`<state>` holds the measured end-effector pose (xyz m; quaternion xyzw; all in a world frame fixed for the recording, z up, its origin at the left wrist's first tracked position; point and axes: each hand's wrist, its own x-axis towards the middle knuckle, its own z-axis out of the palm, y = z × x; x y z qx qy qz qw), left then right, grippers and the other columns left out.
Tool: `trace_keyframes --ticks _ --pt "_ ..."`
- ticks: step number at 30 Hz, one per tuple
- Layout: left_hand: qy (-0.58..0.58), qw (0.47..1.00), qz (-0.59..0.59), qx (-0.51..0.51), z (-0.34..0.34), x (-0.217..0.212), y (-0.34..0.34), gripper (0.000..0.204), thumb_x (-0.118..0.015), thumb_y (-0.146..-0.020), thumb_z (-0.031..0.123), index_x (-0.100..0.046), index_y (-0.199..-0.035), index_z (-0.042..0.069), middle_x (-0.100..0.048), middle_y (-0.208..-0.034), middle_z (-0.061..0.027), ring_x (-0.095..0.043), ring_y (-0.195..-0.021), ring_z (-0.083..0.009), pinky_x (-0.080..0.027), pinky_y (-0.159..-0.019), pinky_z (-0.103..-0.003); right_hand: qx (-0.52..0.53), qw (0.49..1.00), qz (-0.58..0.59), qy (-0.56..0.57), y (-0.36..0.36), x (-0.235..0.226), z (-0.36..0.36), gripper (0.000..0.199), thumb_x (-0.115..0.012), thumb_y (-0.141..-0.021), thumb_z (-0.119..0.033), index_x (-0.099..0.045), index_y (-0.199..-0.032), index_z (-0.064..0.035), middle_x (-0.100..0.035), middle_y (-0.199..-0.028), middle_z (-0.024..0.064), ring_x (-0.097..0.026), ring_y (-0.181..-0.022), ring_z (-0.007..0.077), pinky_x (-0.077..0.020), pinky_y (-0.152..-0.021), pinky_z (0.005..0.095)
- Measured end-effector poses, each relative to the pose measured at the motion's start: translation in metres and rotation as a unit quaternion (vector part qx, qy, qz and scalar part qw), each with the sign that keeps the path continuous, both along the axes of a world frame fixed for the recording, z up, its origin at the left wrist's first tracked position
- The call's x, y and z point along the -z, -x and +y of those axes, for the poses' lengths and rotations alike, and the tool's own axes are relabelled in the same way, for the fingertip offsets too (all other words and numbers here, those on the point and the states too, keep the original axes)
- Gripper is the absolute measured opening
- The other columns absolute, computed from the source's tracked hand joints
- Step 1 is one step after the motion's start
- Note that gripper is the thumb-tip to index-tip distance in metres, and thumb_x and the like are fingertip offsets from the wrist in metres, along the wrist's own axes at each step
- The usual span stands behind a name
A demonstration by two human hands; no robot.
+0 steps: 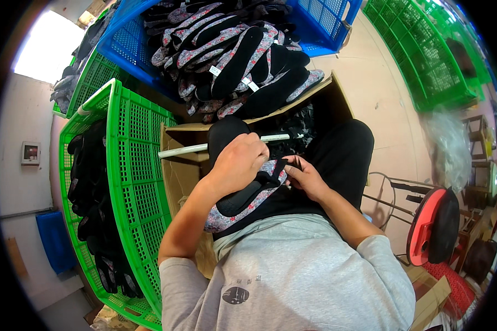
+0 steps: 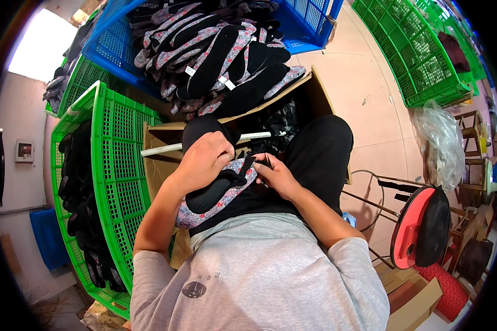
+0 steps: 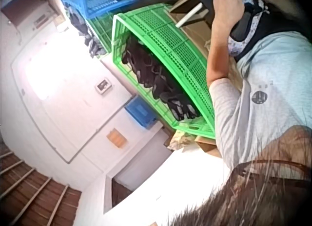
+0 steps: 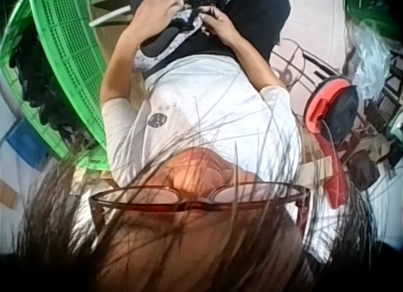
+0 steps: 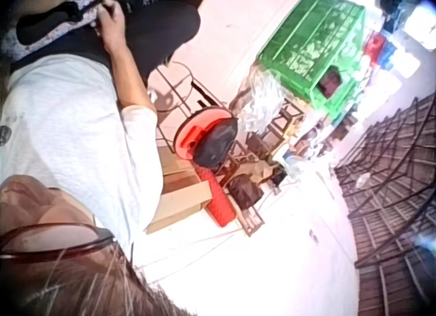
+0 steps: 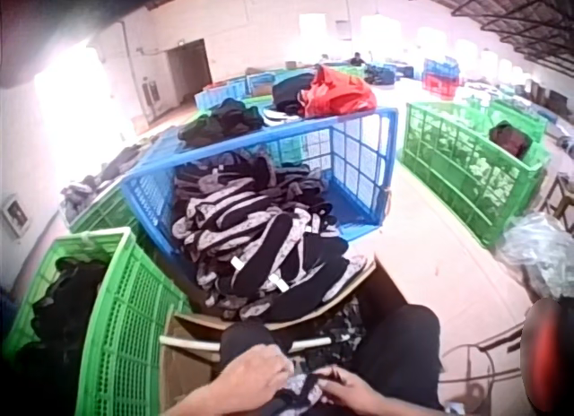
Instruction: The person sits on the floor and sews the upper fabric onto the sole of a slipper using a needle and thread. They pull the thread through the material, tie knots, and adjust the fabric alignment. The person handles multiple slippers, picking them up from a nearby crate and placing them back down after working on them.
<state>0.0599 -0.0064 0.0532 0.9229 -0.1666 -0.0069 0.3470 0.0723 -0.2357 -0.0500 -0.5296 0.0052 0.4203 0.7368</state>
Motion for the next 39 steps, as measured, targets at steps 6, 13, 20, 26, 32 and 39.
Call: trace_keyframes --ticks 6,13,20,26,32,39 --pt "0.03 0.999 0.016 -0.026 -0.018 -0.004 -0.006 0.007 -0.06 -0.086 0.009 -0.063 -0.088 0.004 -0.06 -0.086 -0.0109 -0.06 -0.086 -0.0309 -0.048 -0.078 -0.04 0.011 1.0 0.005 0.006 -0.001 0.0 0.0 0.024 -0.06 -0.098 -0.016 -0.056 -0.121 -0.0097 -0.061 -0.088 -0.0019 -0.053 -0.065 0.0039 -0.0313 -0.048 0.0158" --pt "0.079 0.992 0.072 -0.067 -0.02 0.0 -0.004 0.011 -0.057 -0.089 0.014 -0.064 -0.09 0.005 -0.064 -0.088 -0.0129 -0.062 -0.084 -0.0339 -0.049 -0.074 -0.041 0.082 0.996 -0.043 0.018 -0.006 -0.015 -0.004 0.022 -0.068 -0.093 -0.014 -0.062 -0.114 -0.0104 -0.062 -0.089 -0.0065 -0.051 -0.067 0.0014 -0.0336 -0.052 0.0166" --pt "0.088 0.991 0.08 -0.068 -0.02 0.001 -0.004 0.01 -0.058 -0.089 0.014 -0.063 -0.09 0.005 -0.063 -0.086 -0.0124 -0.062 -0.08 -0.033 -0.049 -0.072 -0.04 -0.007 1.0 0.001 -0.001 -0.002 -0.037 -0.009 0.017 -0.065 -0.096 -0.017 -0.067 -0.107 -0.0054 -0.064 -0.08 -0.002 -0.05 -0.062 0.0018 -0.0359 -0.055 0.0165" --pt "0.09 0.99 0.084 -0.062 -0.022 0.001 -0.005 0.011 -0.058 -0.088 0.013 -0.064 -0.091 0.005 -0.061 -0.085 -0.0114 -0.062 -0.078 -0.0311 -0.049 -0.07 -0.04 -0.029 1.0 0.0 0.009 -0.001 -0.055 0.003 0.012 -0.069 -0.093 -0.017 -0.067 -0.095 -0.0058 -0.06 -0.073 -0.0038 -0.05 -0.062 0.0021 -0.0364 -0.056 0.0179" --pt "0.114 0.988 0.09 -0.058 -0.026 0.002 -0.005 0.007 -0.062 -0.086 0.007 -0.066 -0.091 0.003 -0.058 -0.083 -0.0092 -0.059 -0.074 -0.0245 -0.047 -0.067 -0.034 -0.005 0.999 -0.024 0.04 -0.001 -0.064 0.017 0.013 -0.073 -0.09 -0.017 -0.065 -0.087 -0.007 -0.057 -0.069 -0.0051 -0.047 -0.059 0.0017 -0.0339 -0.053 0.0183" --pt "0.138 0.985 0.102 -0.032 -0.026 0.007 -0.006 0.009 -0.063 -0.087 0.004 -0.066 -0.096 0.004 -0.058 -0.081 -0.0044 -0.057 -0.072 -0.0151 -0.046 -0.065 -0.028 0.055 0.997 0.025 0.041 0.002 -0.045 0.024 0.017 -0.073 -0.09 -0.016 -0.059 -0.082 -0.0099 -0.054 -0.062 -0.0037 -0.04 -0.048 0.0024 -0.0259 -0.043 0.0195"
